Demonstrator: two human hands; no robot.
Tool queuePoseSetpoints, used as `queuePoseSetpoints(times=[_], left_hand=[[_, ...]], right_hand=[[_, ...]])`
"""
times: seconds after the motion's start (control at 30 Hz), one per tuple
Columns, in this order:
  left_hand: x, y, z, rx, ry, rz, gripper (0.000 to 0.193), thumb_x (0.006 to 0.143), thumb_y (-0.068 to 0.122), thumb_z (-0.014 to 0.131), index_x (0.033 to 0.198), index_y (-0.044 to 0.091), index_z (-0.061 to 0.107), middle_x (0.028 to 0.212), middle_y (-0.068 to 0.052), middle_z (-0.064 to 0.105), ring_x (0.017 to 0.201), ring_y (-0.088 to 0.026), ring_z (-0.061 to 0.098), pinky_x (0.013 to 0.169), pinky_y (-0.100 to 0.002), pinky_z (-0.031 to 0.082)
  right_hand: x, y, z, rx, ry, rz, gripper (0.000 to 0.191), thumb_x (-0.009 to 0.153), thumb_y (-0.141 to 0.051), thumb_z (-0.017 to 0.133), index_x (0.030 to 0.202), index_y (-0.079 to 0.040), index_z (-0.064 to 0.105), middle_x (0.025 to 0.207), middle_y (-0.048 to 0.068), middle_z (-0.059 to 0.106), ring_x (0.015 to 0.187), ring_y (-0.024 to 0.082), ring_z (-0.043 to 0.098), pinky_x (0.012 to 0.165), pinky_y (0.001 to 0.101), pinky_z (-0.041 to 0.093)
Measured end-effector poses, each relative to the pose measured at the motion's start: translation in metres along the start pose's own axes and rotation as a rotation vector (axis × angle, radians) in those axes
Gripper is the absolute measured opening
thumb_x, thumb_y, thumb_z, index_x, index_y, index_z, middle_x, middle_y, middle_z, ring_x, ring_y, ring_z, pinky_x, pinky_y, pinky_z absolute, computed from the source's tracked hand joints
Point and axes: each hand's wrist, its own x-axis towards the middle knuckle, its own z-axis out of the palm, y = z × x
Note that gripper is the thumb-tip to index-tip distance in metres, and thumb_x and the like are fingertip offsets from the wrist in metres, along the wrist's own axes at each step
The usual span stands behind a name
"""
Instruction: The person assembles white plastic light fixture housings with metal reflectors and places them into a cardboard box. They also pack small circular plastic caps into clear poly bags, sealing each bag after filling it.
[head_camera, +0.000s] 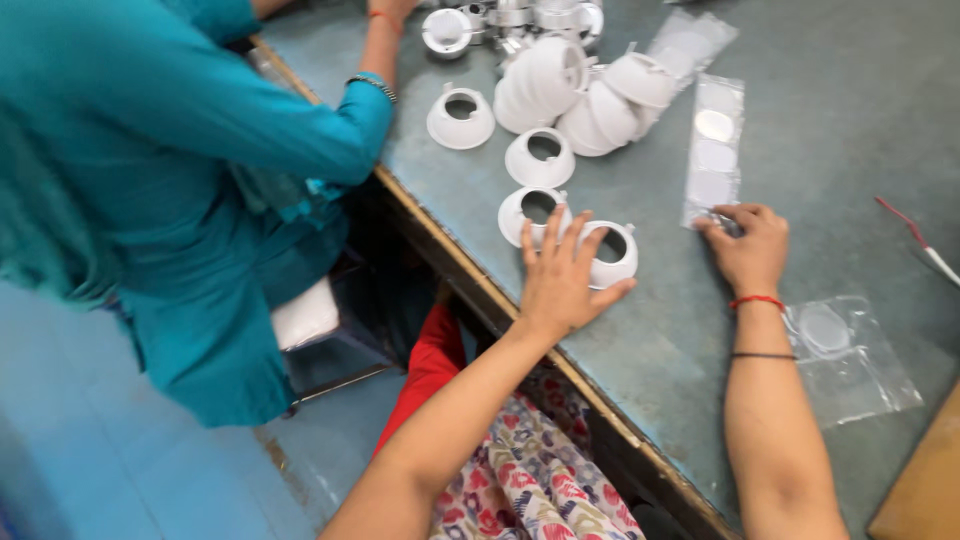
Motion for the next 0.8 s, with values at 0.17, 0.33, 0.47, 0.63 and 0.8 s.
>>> queuePoseSetpoints(times=[0.17,0.33,0.47,0.63,0.8], left_hand=[[-0.003,-0.002,-0.004,-0.015,0.009,0.008,0.076,0.084,0.061,0.074,0.136,0.006,0.060,0.151,-0.016,0.050,0.152,-0.040,0.031,0.122,-0.070,0.008],[-0.003,-0.003,-0.006,0.001,0.009,0.032,0.076,0.084,0.059,0.075,0.135,0.006,0.060,0.151,-0.016,0.050,0.151,-0.041,0.031,0.121,-0.070,0.009],[-0.002,0.000,-0.009,-0.026,-0.014,0.019,0.073,0.084,0.056,0.076,0.135,0.006,0.060,0.149,-0.015,0.051,0.150,-0.040,0.032,0.120,-0.070,0.010],[0.001,0.003,-0.015,-0.012,-0.028,0.028,0.070,0.085,0.055,0.075,0.133,0.007,0.060,0.146,-0.015,0.052,0.147,-0.040,0.034,0.118,-0.070,0.008],[0.001,0.003,-0.016,-0.012,-0.026,0.030,0.069,0.085,0.056,0.075,0.132,0.007,0.060,0.146,-0.015,0.053,0.147,-0.040,0.035,0.119,-0.070,0.008]], right_hand=[[-0.001,0.002,0.002,0.027,-0.055,0.072,0.038,0.079,-0.038,0.090,0.108,-0.015,0.082,0.113,0.011,0.068,0.111,0.034,0.057,0.095,0.0440,0.048],[-0.004,0.013,0.008,0.060,-0.054,0.056,0.034,0.084,-0.035,0.087,0.111,-0.015,0.080,0.116,0.009,0.068,0.117,0.033,0.057,0.101,0.0442,0.048],[-0.006,0.012,0.013,0.009,-0.009,0.030,0.038,0.079,-0.037,0.089,0.108,-0.014,0.080,0.116,0.007,0.067,0.115,0.032,0.057,0.098,0.0444,0.046],[-0.006,0.007,0.013,0.022,0.003,-0.010,0.034,0.079,-0.034,0.088,0.105,-0.013,0.080,0.115,0.005,0.068,0.114,0.030,0.058,0.100,0.0439,0.045],[-0.006,0.005,0.017,0.045,0.007,-0.048,0.017,0.087,-0.024,0.083,0.100,-0.013,0.080,0.109,0.002,0.072,0.110,0.027,0.061,0.099,0.0405,0.049]])
